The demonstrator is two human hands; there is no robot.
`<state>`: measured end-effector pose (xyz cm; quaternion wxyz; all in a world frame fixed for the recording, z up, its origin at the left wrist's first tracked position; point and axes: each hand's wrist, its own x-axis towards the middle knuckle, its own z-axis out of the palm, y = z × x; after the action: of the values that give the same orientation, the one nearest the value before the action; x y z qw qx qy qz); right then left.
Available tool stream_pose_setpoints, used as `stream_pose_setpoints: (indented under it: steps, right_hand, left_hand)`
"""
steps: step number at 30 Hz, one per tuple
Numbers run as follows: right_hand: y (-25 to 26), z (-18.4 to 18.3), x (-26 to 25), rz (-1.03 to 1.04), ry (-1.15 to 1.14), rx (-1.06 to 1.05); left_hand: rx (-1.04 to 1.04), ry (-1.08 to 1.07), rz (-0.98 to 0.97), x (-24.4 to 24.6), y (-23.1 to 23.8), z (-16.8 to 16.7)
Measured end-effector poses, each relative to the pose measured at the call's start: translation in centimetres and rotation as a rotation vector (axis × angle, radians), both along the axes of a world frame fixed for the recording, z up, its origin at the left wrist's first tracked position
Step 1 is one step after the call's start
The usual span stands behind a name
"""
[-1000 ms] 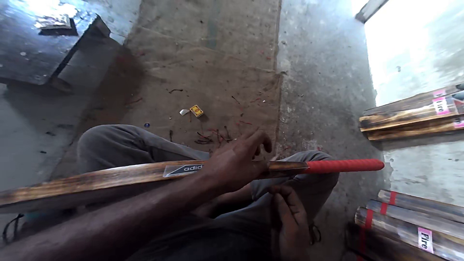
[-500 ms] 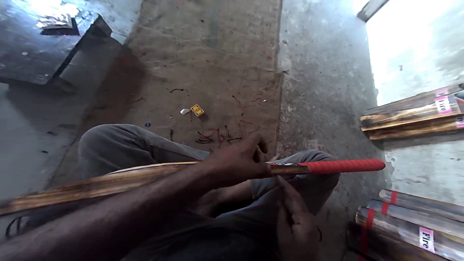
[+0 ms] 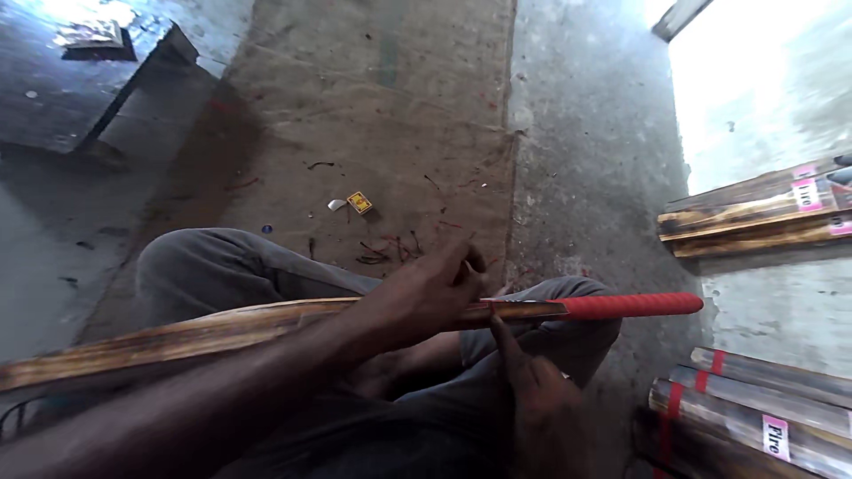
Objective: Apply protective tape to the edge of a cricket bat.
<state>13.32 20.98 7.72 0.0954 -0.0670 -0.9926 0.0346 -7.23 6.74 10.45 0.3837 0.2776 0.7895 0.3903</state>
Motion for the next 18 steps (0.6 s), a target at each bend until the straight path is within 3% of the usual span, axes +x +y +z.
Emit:
stream_pose_setpoints:
  steps: [5, 8, 15, 18]
  right_hand:
    - [0.0, -0.2, -0.1, 0.003, 0.014, -0.014]
    - [-0.3, -0.1, 0.0, -0.015, 0.031, -0.036]
    - [-0.5, 0.4, 0.0, -0.022, 0.028, -0.049]
    - [-0.5, 0.3, 0.2, -0.073, 0.076, -0.299]
  left_hand:
    - [0.189, 0.597, -0.124, 2.4, -2.9, -1.0]
    - [0.223, 0.814, -0.210, 3.4, -3.6, -2.0]
    - [0.202, 0.947, -0.275, 3.6, -3.7, -2.7]
    - [0.212, 0.948, -0.257, 3.7, -3.7, -2.7]
